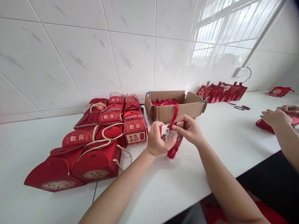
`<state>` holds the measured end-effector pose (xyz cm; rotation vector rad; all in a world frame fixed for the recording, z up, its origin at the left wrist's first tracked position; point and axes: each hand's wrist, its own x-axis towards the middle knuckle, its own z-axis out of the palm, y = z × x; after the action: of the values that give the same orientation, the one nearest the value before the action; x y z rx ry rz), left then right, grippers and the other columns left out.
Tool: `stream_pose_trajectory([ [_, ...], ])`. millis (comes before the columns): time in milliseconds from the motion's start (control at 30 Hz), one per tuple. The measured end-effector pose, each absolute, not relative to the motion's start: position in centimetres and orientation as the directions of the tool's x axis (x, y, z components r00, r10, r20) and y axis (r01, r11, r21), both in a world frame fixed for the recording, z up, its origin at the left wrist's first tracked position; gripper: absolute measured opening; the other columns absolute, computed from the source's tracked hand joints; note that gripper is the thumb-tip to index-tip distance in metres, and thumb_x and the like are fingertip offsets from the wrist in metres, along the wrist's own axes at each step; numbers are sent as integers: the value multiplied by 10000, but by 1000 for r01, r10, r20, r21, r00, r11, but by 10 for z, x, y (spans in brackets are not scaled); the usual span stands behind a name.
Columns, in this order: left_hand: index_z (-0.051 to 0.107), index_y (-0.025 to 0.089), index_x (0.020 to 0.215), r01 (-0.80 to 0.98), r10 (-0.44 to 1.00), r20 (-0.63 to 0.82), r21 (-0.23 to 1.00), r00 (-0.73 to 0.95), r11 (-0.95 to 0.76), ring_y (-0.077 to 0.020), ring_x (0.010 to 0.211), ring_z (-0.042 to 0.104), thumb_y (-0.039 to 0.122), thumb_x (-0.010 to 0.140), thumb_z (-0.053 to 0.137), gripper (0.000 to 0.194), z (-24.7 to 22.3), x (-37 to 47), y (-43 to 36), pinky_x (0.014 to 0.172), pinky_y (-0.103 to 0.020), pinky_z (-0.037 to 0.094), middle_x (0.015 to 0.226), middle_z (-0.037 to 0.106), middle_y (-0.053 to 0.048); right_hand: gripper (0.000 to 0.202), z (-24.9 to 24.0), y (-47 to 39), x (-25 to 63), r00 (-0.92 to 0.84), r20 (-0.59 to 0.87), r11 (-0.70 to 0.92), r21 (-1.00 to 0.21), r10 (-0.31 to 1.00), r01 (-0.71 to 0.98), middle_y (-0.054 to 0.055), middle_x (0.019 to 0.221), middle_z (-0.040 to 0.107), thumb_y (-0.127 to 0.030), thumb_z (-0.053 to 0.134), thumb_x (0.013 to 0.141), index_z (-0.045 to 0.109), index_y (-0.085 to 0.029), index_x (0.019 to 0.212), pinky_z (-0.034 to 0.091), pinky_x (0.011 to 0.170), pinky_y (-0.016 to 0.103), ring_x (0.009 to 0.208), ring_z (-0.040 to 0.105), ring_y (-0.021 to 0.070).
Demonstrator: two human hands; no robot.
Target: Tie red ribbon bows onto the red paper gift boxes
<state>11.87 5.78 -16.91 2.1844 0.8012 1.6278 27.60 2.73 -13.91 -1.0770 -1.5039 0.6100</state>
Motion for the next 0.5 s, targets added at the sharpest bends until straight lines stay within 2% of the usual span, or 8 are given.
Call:
stream_pose_trajectory([
  [133, 361, 228, 859, 384, 684, 722, 605, 103, -697, -185, 750, 507, 538, 541, 776, 607, -162, 125, 55, 627, -313, 434, 794, 459, 3, 286, -137, 28, 273, 107, 440, 411, -886, 892, 215, 15, 752, 599, -367, 759, 698, 533, -194, 724, 477, 571, 278, 656, 570, 146],
  [300, 367, 223, 830, 425, 724, 686, 635, 72, -645, -194, 780, 502, 508, 530, 791, 592, -156, 131, 48, 645, -310, 431, 801, 477, -3, 297, -131, 24, 273, 102, 356, 348, -933, 929, 90, 9, 750, 600, -335, 769, 682, 514, -184, 667, 464, 533, 252, 636, 583, 138],
  [500, 365, 225, 867, 504, 794, 606, 699, -41, -507, -221, 841, 532, 451, 568, 780, 559, -155, 139, 39, 814, -414, 418, 851, 522, -7, 296, -130, 23, 273, 119, 296, 288, -955, 948, 78, 20, 757, 628, -337, 780, 675, 531, -178, 683, 473, 545, 257, 651, 599, 148],
])
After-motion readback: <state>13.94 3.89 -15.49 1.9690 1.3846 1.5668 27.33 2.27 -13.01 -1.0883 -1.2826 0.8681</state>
